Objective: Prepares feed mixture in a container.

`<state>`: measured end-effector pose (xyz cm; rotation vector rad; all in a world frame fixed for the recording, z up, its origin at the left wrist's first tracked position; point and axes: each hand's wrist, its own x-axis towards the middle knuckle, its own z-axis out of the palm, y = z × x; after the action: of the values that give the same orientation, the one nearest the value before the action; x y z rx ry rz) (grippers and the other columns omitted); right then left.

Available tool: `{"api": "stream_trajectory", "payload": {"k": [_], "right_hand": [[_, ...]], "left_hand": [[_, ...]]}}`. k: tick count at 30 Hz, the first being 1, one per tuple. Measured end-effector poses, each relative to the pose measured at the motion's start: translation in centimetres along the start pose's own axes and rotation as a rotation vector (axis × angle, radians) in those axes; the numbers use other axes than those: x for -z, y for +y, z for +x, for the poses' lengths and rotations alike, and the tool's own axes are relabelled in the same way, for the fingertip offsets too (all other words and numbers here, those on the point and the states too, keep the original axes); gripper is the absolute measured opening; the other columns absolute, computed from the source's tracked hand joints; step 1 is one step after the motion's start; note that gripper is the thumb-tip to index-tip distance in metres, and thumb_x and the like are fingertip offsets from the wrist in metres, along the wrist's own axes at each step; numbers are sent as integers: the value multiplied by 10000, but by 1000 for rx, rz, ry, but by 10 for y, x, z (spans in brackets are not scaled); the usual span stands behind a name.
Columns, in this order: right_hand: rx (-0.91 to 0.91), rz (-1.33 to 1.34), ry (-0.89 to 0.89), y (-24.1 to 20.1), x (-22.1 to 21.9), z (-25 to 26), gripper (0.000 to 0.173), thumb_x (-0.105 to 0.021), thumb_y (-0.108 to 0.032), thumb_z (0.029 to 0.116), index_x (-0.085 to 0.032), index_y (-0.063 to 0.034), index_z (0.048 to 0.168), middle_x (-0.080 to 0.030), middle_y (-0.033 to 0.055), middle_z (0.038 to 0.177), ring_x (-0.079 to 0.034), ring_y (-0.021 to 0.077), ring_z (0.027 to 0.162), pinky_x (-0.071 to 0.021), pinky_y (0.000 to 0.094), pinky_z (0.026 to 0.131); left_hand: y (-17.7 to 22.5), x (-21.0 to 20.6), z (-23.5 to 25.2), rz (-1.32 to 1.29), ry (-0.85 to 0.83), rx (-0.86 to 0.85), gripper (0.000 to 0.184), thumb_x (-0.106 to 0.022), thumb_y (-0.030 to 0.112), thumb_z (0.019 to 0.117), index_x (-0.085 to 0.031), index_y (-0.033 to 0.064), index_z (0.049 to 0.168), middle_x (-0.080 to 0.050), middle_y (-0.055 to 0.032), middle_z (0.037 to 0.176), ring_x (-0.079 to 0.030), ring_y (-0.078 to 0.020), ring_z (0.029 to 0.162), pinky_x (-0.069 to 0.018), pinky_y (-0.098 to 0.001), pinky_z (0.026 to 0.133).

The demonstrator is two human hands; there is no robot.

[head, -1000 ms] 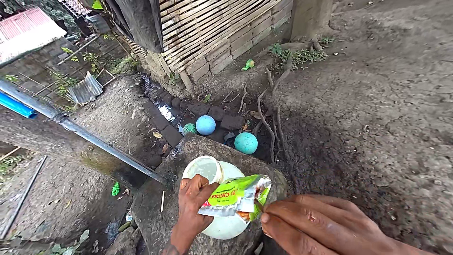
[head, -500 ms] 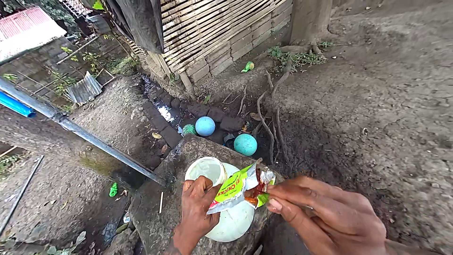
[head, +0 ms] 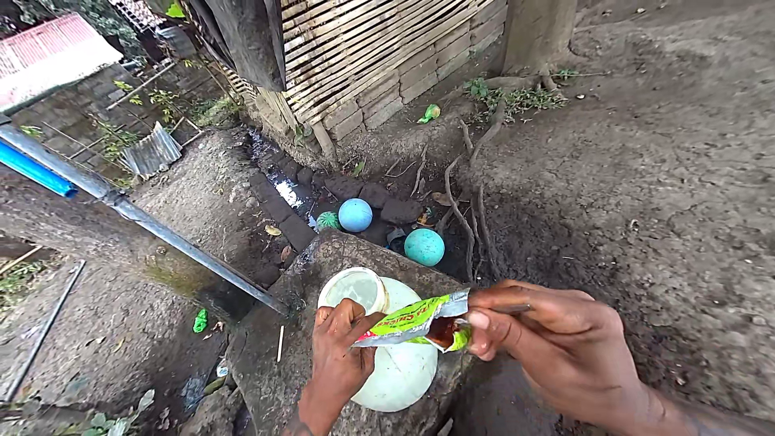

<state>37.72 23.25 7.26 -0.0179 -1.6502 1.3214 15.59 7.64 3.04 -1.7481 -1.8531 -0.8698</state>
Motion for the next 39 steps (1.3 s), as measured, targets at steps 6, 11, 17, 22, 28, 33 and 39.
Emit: {"api": "stream_trajectory", "payload": {"k": [6, 11, 17, 22, 28, 33, 39], "right_hand": [[-138, 117, 154, -3, 5, 11, 99, -637, -70, 996, -734, -61, 1016, -727, -35, 744, -681, 60, 572, -613, 219, 527], [-542, 240, 389, -19, 5, 30, 182, -551, 46, 975, -697, -21, 889, -713, 44, 641, -669, 112, 474, -589, 253, 434], [-847, 286, 556, -25, 10, 47, 187, -513, 29, 1030, -620, -1, 880, -672, 65, 594, -627, 116, 419, -536, 240, 374], [-864, 289, 562, -27, 8, 48, 167, -507, 20, 1039, -599, -5, 901, -671, 60, 601, -628, 118, 420, -534, 238, 371], [-824, 290, 517, -23, -1, 40, 171, -513, 26, 1033, -614, 3, 897, -680, 77, 606, -645, 133, 433, -554, 255, 388], [-834, 278, 522, -23, -3, 41, 169, -502, 29, 1036, -602, -1, 903, -674, 70, 595, -643, 134, 429, -551, 255, 382], [-882, 209, 564, -25, 8, 48, 148, -477, 0, 1058, -561, -9, 936, -651, 50, 577, -623, 121, 407, -535, 249, 362]], "left_hand": [[-3, 0, 1, 14, 6, 43, 307, -502, 380, 1025, -741, 211, 933, -524, 14, 751, -498, -86, 708, -376, -281, 743], [-7, 0, 1, 53, 11, 64, 307, -522, 380, 997, -778, 227, 923, -538, 13, 747, -502, -87, 704, -385, -284, 732], [-13, 0, -3, 48, 25, 75, 345, -500, 426, 1013, -762, 228, 909, -523, 22, 748, -488, -75, 701, -375, -282, 738], [-13, 3, -5, 57, 31, 86, 376, -484, 453, 1017, -757, 230, 886, -515, 20, 748, -485, -73, 706, -368, -281, 738], [-10, 5, -8, 71, 23, 88, 374, -487, 465, 1017, -764, 240, 902, -526, 14, 763, -492, -80, 715, -371, -284, 738], [-9, 6, -10, 71, 26, 81, 356, -499, 440, 1008, -769, 234, 901, -526, 7, 760, -496, -86, 712, -375, -286, 740], [-10, 6, -10, 70, 29, 97, 403, -472, 478, 1028, -767, 235, 901, -533, 6, 773, -501, -83, 729, -376, -290, 749]]}}
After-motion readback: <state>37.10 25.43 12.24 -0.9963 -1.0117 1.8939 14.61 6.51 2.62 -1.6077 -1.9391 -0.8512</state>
